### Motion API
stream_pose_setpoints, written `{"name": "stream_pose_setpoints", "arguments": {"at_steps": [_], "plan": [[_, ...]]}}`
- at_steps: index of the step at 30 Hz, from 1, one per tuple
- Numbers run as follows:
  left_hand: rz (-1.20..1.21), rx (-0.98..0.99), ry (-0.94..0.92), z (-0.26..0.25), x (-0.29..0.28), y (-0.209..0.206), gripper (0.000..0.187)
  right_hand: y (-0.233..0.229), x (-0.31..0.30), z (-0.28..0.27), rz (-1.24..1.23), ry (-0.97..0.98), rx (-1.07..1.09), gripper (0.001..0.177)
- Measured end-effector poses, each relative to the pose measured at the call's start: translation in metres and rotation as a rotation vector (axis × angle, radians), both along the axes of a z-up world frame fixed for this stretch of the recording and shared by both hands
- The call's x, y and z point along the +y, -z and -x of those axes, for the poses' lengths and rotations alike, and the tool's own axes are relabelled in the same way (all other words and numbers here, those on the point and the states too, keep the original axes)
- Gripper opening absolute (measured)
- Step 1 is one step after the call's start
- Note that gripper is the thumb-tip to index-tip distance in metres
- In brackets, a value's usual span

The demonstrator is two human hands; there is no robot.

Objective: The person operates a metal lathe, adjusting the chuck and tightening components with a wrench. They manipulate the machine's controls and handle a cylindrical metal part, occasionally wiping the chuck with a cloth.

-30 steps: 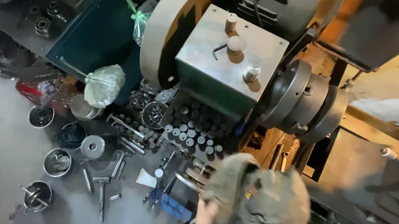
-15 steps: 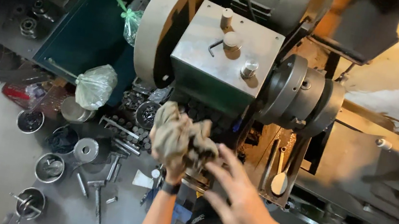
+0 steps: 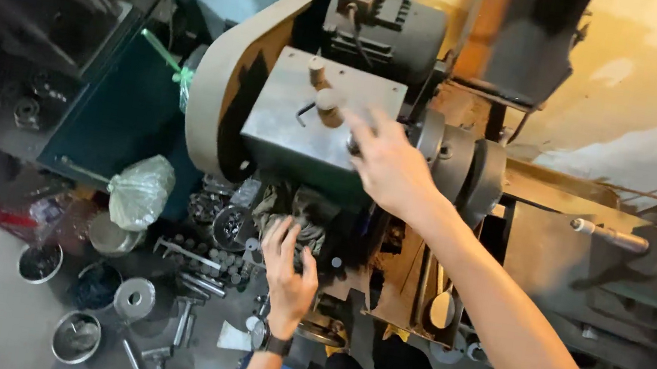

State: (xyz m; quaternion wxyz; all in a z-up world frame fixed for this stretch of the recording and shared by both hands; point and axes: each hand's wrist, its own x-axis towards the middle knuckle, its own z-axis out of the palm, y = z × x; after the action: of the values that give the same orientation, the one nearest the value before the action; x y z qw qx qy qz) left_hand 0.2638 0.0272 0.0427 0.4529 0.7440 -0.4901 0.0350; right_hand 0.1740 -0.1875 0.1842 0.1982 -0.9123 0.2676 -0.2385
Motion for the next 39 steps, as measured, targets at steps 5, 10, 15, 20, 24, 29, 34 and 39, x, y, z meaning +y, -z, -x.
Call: {"name": "stream_pose_setpoints", "arguments": {"at_steps": [5, 10, 15, 20, 24, 29, 34, 39], "plan": [[0.178, 0.157, 0.087, 0.035, -0.016, -0.044, 0.063, 0.006, -0.001, 0.006, -0.1, -0.073, 0.035, 0.037], [0.226, 0.508, 0.27, 0.075, -0.033, -0.091, 0.075, -0.008, 0.052, 0.086, -0.704, -0.052, -0.363, 0.028], [0.032, 0.246, 0.368, 0.111, -0.042, -0.081, 0.049, 0.027, 0.061, 0.164, -1.209, 0.093, -0.467, 0.025], [-0.149, 0.253, 0.577, 0.139, -0.077, -0.092, 0.048, 0.072, 0.051, 0.241, -1.325, -0.019, -0.604, 0.034], [-0.292, 0.142, 0.766, 0.166, -0.124, -0.117, 0.055, 0.118, 0.046, 0.274, -1.14, 0.042, -0.762, 0.032], [-0.158, -0.281, 0.605, 0.136, -0.192, -0.138, 0.049, 0.165, 0.026, 0.281, -1.381, 0.14, -1.036, 0.032], [-0.229, -0.338, 0.4, 0.071, -0.236, -0.106, 0.037, 0.195, -0.009, 0.267, -1.324, 0.412, -1.012, 0.031], [-0.237, -0.186, 0.327, 0.069, -0.234, -0.094, 0.031, 0.216, -0.032, 0.238, -1.329, 0.364, -1.031, 0.031]]}}
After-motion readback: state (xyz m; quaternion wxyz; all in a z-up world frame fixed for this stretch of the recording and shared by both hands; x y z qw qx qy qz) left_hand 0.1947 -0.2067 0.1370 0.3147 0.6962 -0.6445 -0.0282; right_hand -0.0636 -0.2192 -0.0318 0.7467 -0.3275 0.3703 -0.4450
